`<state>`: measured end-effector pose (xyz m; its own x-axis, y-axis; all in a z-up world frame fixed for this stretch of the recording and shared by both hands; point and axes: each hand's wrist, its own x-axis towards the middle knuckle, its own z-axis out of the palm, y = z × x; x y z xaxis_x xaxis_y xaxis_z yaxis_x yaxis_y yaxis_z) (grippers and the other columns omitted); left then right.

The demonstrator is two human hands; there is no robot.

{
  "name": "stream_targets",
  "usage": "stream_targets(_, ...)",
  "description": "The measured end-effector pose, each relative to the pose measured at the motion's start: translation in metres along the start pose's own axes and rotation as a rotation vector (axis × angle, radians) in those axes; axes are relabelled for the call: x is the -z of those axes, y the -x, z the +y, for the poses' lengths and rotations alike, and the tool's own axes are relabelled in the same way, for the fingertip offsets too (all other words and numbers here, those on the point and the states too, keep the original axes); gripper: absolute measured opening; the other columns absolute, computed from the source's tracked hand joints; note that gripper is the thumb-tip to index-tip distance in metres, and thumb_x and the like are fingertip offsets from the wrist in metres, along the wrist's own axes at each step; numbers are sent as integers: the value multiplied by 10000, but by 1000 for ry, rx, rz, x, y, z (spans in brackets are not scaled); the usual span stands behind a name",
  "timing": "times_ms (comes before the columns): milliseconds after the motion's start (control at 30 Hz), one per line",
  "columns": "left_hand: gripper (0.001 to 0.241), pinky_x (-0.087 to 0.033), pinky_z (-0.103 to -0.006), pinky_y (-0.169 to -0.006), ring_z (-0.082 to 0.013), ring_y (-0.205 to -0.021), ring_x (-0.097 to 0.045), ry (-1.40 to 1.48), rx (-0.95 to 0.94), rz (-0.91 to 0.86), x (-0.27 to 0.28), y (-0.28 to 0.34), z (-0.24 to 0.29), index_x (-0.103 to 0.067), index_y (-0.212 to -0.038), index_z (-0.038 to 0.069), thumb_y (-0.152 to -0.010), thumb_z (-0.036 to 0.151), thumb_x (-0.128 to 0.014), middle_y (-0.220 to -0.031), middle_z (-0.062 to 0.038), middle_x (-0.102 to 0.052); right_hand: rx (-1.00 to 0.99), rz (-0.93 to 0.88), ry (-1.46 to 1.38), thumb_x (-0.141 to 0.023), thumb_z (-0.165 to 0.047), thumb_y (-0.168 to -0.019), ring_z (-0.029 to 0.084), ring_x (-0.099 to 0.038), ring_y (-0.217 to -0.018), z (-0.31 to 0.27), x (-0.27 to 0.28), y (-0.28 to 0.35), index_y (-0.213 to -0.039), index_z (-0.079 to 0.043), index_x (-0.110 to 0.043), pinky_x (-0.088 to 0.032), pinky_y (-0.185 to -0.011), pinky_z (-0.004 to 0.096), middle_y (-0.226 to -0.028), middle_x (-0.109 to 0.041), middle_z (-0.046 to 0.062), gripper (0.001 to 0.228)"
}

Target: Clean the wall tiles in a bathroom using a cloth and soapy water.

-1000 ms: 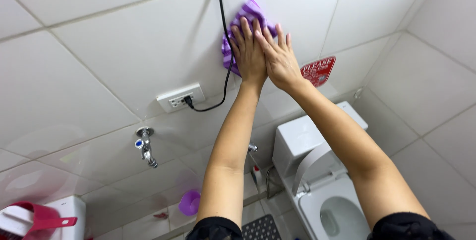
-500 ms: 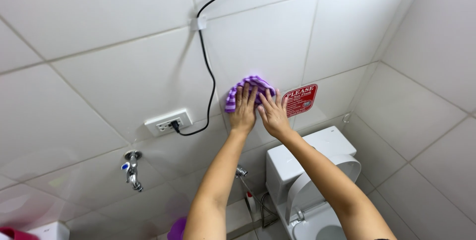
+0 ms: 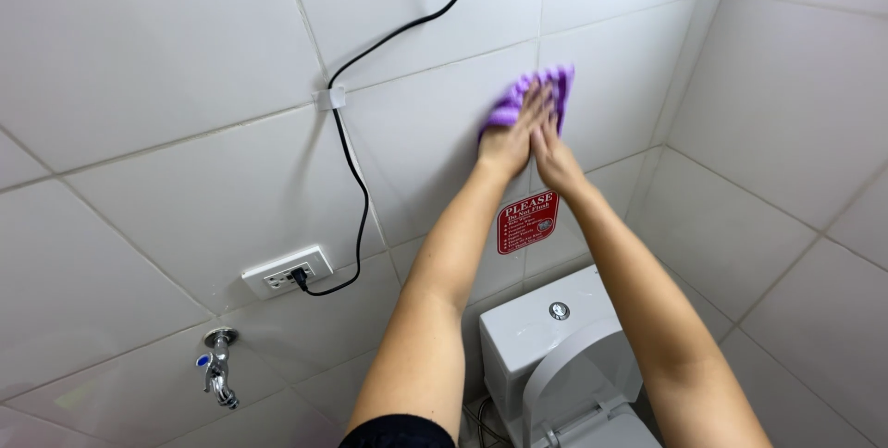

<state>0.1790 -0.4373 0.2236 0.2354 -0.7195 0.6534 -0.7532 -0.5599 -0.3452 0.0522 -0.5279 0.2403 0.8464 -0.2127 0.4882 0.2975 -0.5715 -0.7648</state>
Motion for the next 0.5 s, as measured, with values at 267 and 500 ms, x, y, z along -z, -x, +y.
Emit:
stream_targets(267, 425, -340, -383, -1213, -172, -1493, -379, -1, -256, -33, 52, 83, -45, -633, -1404, 123, -1002, 166, -504, -1588, 6, -466, -85, -142, -240, -347, -386, -1084, 290, -106, -1589, -1, -72, 58, -1600, 21, -170, -130, -1261, 357, -1710, -127, 195, 680)
stream_targets(500, 407, -479, -366, -1120, -211, -1387, -532, -92, -233, 313, 300, 43, -93, -698, -1383, 94, -987, 103, -603, -1530, 1, -580, 377, 78, -227, -344, -341, -1130, 316, -100, -1616, -195, -54, 22, -1627, 25, -176, -146, -1297, 388, -1731, -114, 212, 639)
